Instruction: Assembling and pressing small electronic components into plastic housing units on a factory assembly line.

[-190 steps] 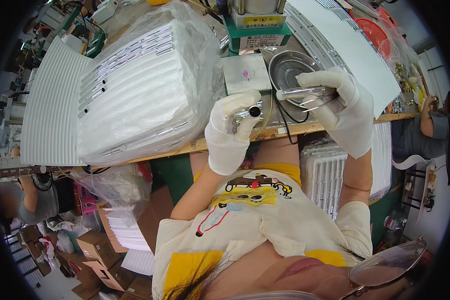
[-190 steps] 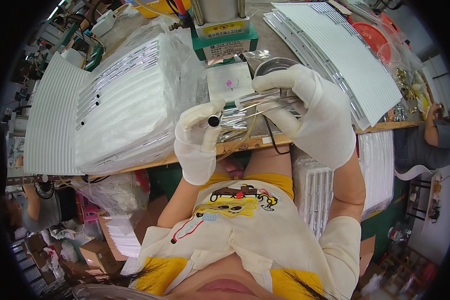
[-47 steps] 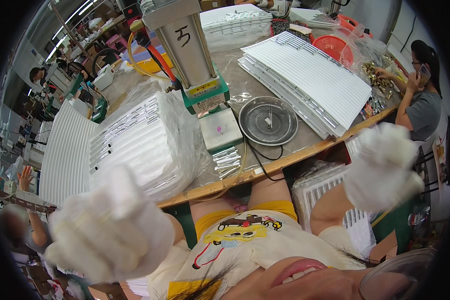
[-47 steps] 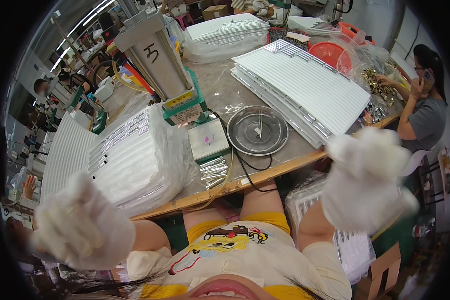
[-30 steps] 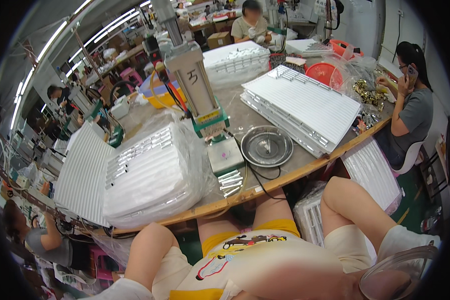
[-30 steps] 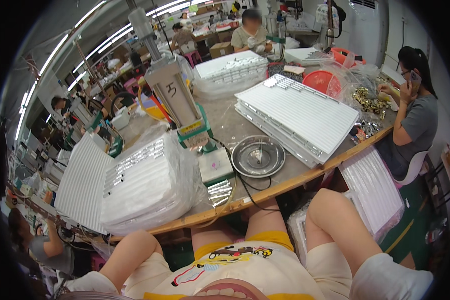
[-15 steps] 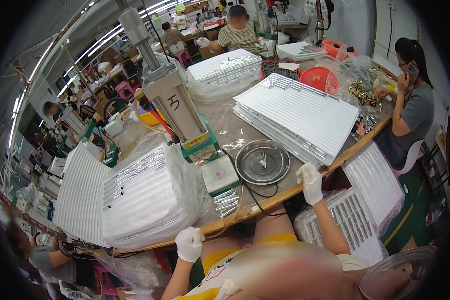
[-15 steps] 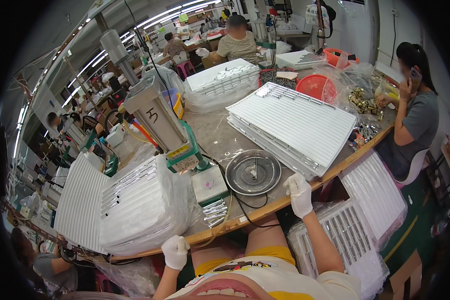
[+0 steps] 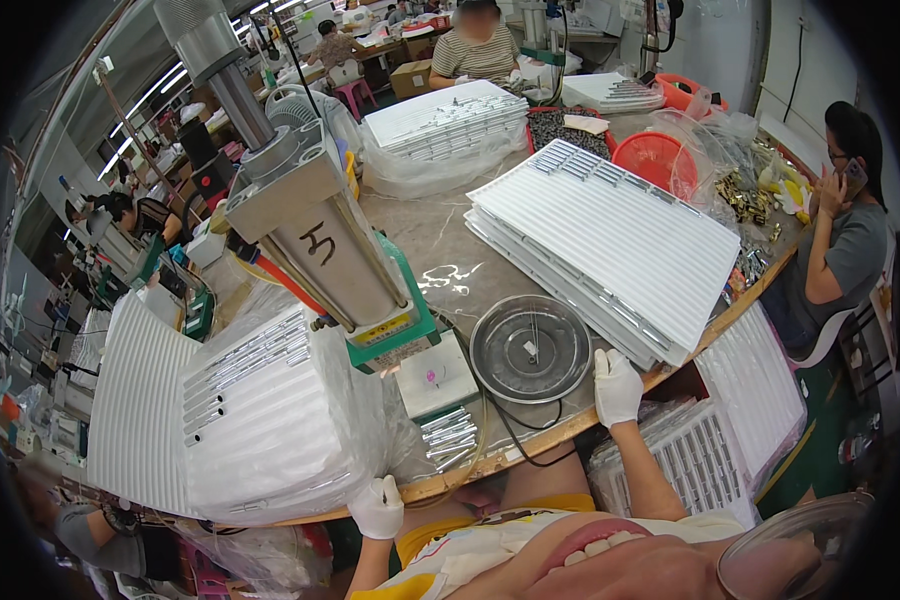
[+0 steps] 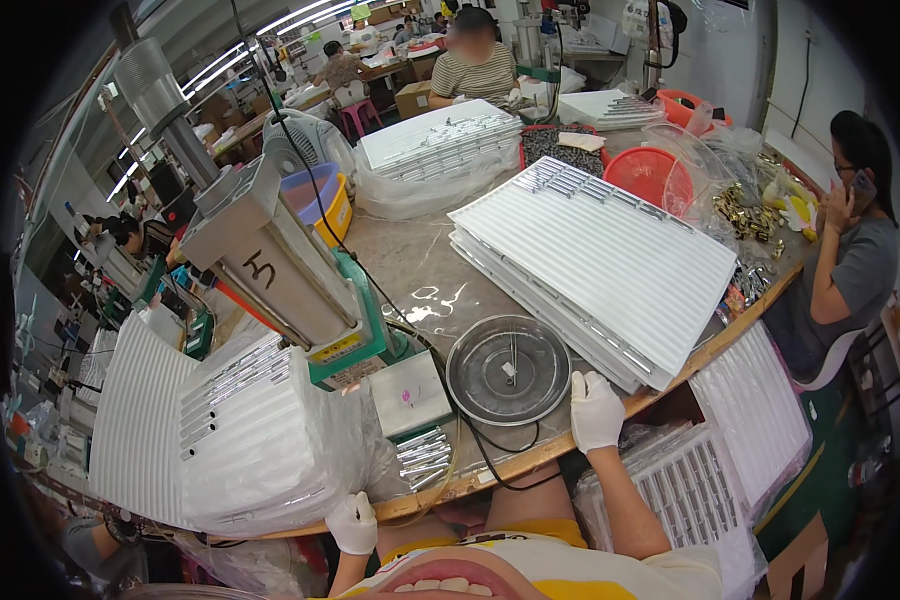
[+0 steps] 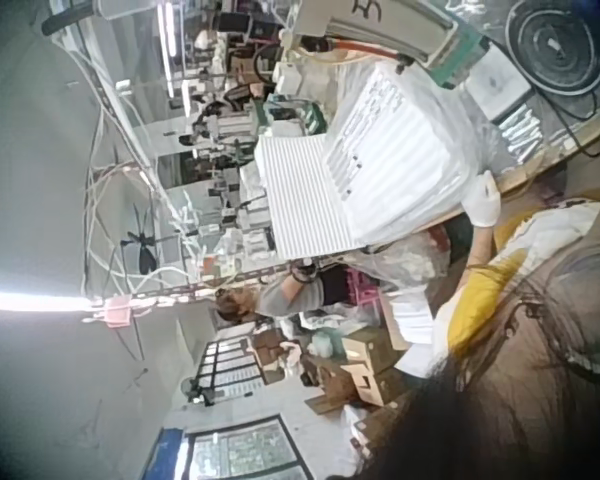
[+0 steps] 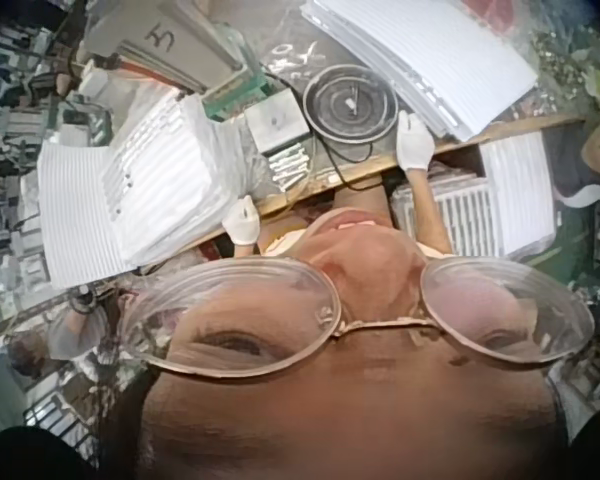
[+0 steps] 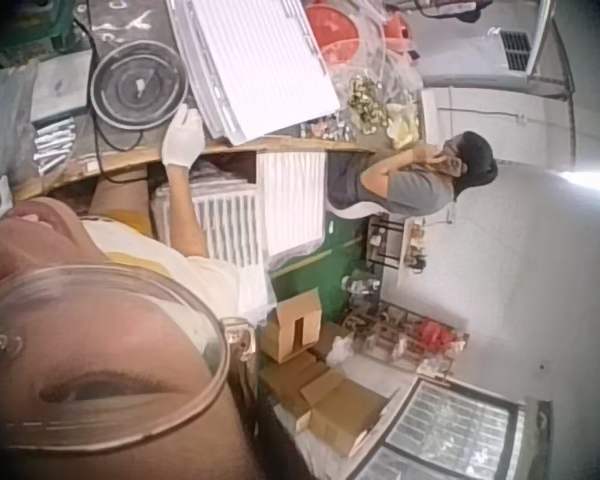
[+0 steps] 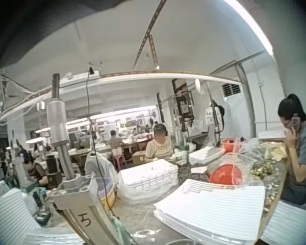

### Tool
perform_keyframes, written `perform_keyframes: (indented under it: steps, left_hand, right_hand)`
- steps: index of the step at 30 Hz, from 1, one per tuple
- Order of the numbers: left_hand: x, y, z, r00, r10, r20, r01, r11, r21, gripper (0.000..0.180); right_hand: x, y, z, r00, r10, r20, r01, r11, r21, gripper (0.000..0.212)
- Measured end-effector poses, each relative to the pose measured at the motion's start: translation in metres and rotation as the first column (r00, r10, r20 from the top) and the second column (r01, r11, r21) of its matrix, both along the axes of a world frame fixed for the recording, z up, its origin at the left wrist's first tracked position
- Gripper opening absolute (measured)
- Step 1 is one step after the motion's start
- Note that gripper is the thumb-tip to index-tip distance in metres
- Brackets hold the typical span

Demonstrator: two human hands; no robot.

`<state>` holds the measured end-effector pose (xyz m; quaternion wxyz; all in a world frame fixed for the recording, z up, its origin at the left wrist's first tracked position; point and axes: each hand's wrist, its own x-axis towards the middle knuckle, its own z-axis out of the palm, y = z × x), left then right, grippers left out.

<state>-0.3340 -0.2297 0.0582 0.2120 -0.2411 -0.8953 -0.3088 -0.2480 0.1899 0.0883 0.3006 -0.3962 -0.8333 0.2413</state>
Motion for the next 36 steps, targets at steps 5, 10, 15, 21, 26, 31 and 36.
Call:
perform_keyframes:
  steps: [5,10,15,21,26,31,36]
  left_hand:
    - [0.000,0.001,-0.003,0.999,0.018,-0.042,-0.020,0.998,-0.051,0.039]
    - [-0.002,0.004,-0.002,0.999,0.003,-0.047,-0.006,0.998,-0.060,0.037]
    - [-0.001,0.012,0.013,0.995,-0.001,-0.103,-0.004,0.999,-0.050,0.036]
    - [-0.001,0.014,0.013,0.999,0.029,-0.042,-0.032,0.995,-0.093,0.036]
    - [-0.001,0.011,0.008,0.997,0.034,-0.066,-0.042,0.992,-0.122,0.037]
    - [0.003,0.008,0.002,0.996,0.085,-0.005,-0.084,0.976,-0.199,0.033]
    - [0.003,0.006,0.000,0.996,0.083,0.023,-0.078,0.980,-0.184,0.031]
  right_hand:
    - [-0.003,-0.002,0.002,0.999,-0.013,0.034,0.013,1.000,0.018,0.038]
    - [-0.004,-0.005,0.008,0.994,-0.027,0.105,0.024,0.999,0.035,0.040]
    - [-0.006,-0.005,0.009,0.989,-0.021,0.143,0.015,0.999,0.043,0.041]
    - [-0.008,-0.003,0.008,0.989,-0.025,0.145,0.019,0.999,0.043,0.042]
    - [-0.007,-0.004,0.006,0.991,-0.016,0.130,0.013,1.000,0.026,0.041]
    - [-0.005,-0.006,0.007,0.992,-0.029,0.119,0.028,1.000,0.009,0.039]
    - [-0.005,-0.005,0.009,0.991,-0.031,0.132,0.028,0.999,0.025,0.039]
